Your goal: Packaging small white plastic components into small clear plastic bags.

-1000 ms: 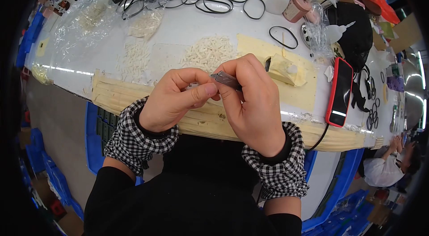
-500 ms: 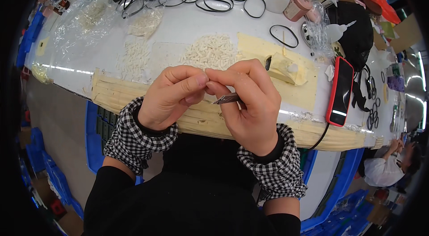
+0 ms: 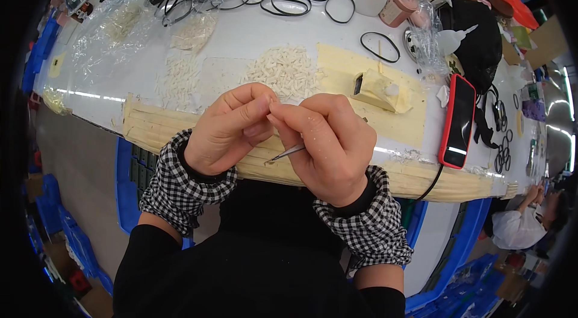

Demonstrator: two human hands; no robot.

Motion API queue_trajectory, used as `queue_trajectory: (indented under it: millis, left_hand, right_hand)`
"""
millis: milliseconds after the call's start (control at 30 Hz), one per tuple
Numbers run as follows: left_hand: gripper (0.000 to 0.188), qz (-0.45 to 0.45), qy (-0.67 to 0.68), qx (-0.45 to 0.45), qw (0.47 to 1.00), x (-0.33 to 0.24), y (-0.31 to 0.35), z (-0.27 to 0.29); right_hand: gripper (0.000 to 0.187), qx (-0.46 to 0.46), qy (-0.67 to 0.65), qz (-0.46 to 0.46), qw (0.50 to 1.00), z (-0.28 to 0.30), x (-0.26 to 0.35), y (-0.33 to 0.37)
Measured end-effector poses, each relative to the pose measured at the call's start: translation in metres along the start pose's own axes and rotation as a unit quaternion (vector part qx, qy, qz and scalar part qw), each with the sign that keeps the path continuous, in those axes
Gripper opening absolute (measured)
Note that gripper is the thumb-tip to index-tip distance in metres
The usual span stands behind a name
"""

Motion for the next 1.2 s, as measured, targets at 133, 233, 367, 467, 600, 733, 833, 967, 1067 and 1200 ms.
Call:
queue_trajectory:
  millis: [133,233,367,467,600,733,833,967,1067,1200]
  left_hand:
    - [0.017,0.012,-0.051,-0.031,0.998,-0.007,0.003,-0.002]
    - [0.017,-0.007,-0.041,-0.005,0.999,-0.006,0.002,-0.004]
    - [0.015,-0.016,-0.064,-0.002,0.998,-0.005,0.002,-0.002]
    - [0.013,-0.018,-0.079,-0.006,0.997,-0.005,0.003,-0.002]
    - [0.012,-0.017,-0.087,-0.009,0.996,-0.005,0.003,-0.002]
    - [0.012,-0.017,-0.092,-0.012,0.996,-0.005,0.003,-0.001]
    - [0.012,-0.019,-0.097,-0.009,0.995,-0.004,0.003,-0.001]
    - [0.012,-0.017,-0.097,-0.008,0.995,-0.004,0.004,0.000]
    - [0.011,-0.014,-0.100,-0.007,0.995,-0.005,0.003,-0.002]
    - [0.012,-0.015,-0.100,-0.004,0.995,-0.006,0.004,-0.002]
  right_hand:
    - [0.026,0.069,-0.007,-0.053,0.996,-0.001,-0.007,-0.006]
    - [0.032,0.101,0.043,-0.090,0.990,-0.002,-0.016,-0.003]
    - [0.038,0.122,0.073,-0.107,0.984,-0.005,-0.019,0.001]
    - [0.037,0.129,0.082,-0.101,0.983,-0.006,-0.020,0.002]
    - [0.036,0.132,0.087,-0.096,0.983,-0.006,-0.019,0.002]
    - [0.035,0.140,0.086,-0.098,0.982,-0.006,-0.018,0.003]
    - [0.034,0.149,0.076,-0.106,0.980,-0.005,-0.018,0.002]
    - [0.034,0.156,0.074,-0.108,0.979,-0.005,-0.018,0.001]
    - [0.035,0.150,0.072,-0.105,0.980,-0.005,-0.019,0.002]
    - [0.035,0.157,0.056,-0.130,0.977,-0.005,-0.018,0.001]
Point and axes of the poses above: each hand's wrist, its own y-axis away from the middle knuckle, its own z-axis out of the back of the hand, x = y × z, the point moved 5 cm from there along -y, towards the middle knuckle, and after that the axes turned 8 degrees about -y, right-handed, at the moved point
